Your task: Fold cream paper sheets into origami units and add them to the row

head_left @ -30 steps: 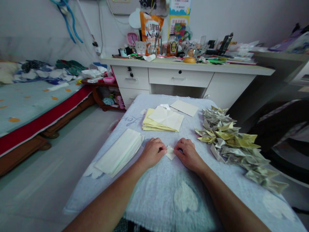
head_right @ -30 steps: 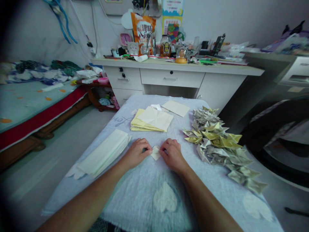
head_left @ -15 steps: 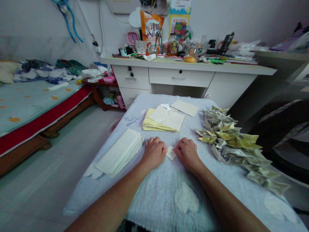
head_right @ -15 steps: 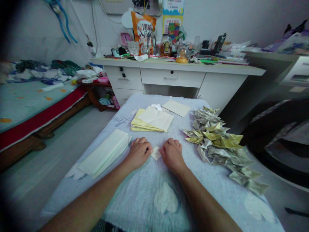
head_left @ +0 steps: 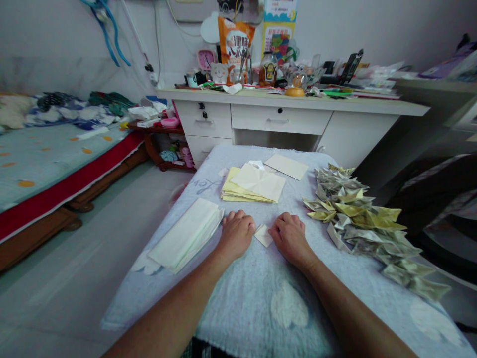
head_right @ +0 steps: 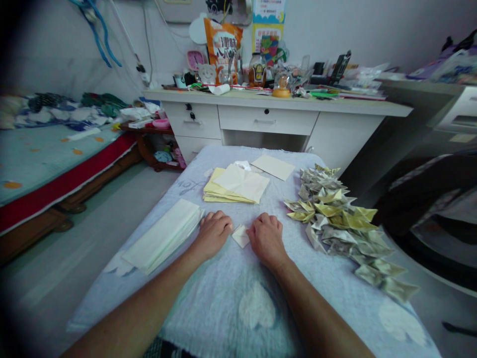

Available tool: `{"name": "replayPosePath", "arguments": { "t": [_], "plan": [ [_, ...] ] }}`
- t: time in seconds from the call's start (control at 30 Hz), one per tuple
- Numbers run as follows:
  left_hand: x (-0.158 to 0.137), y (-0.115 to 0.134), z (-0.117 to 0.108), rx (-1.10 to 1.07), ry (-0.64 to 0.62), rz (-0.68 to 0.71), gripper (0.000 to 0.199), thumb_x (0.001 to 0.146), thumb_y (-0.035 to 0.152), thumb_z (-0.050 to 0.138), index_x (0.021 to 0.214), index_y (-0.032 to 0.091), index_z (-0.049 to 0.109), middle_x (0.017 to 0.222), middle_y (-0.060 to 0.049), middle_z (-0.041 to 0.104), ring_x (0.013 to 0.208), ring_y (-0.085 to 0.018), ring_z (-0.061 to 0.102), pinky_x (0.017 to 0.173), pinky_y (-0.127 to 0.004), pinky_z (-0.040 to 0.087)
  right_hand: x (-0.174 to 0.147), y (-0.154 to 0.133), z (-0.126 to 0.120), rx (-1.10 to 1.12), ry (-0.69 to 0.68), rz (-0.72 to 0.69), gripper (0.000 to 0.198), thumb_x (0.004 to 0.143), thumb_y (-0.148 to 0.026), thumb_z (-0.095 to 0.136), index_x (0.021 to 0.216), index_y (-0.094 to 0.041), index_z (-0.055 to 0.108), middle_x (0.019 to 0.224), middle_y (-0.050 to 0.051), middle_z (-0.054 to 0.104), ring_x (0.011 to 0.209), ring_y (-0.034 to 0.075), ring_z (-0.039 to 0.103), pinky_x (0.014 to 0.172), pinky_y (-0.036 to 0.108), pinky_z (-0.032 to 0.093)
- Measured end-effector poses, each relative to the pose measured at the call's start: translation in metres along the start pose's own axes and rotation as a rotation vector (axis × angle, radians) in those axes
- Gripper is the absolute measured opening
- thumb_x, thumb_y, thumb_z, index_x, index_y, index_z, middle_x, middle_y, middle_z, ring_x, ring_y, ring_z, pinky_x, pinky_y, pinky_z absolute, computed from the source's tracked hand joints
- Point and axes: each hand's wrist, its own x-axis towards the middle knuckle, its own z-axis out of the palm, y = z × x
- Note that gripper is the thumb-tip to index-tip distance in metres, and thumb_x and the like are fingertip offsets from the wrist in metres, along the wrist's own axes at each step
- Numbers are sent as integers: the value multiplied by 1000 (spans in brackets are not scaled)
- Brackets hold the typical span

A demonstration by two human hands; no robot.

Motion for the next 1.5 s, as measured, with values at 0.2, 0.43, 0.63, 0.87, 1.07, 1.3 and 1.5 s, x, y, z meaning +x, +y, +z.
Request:
{"name": "replayPosePath", "arguments": {
  "t": [0.2,0.43,0.63,0.87,1.07,1.3,1.5],
  "plan": [
    [1,7,4,-13,50,31,24,86,46,54,84,23,60,94,-3,57,95,-23,47,80,-37,33,1,0,1,-3,10,-6,19,89,-35,54,79,-21,63,97,9,56,93,24,45,78,38,35],
    [3,9,9,-12,51,-8,23,79,45,64,84,23,59,96,-4,54,96,-25,46,82,-39,32,-1,-2,-1,-13,34,25,19,86,-40,57,82,-21,62,101,9,53,94,26,44,81,41,34],
    [2,8,12,-17,66,-21,24,78,45,66,86,24,59,96,-4,54,97,-25,45,83,-40,32,-1,1,1,-8,2,59,17,86,-40,58,85,-24,63,107,8,51,97,26,43,83,42,34],
    [3,6,14,-13,87,-3,24,76,45,68,87,25,60,96,-3,55,96,-25,46,84,-40,32,0,6,0,32,1,49,8,85,-32,60,83,-26,65,107,7,53,97,25,43,82,41,34],
    [3,5,13,-23,81,11,23,77,43,67,90,26,61,98,-3,55,98,-25,46,84,-40,31,0,5,-4,51,-11,64,7,84,-31,61,82,-25,65,106,6,53,97,24,43,84,42,33],
    [3,5,11,-70,74,50,22,75,37,70,91,26,61,99,-1,58,99,-24,47,87,-39,31,-3,9,-5,50,4,22,18,92,-29,45,89,-23,62,106,7,54,98,24,44,84,41,33],
    [7,4,10,-260,69,116,17,73,25,69,85,22,57,94,1,61,96,-20,49,84,-34,35,-7,8,-7,116,18,-113,16,83,-35,61,89,-21,58,105,7,52,100,25,44,88,41,33]
  ]
}}
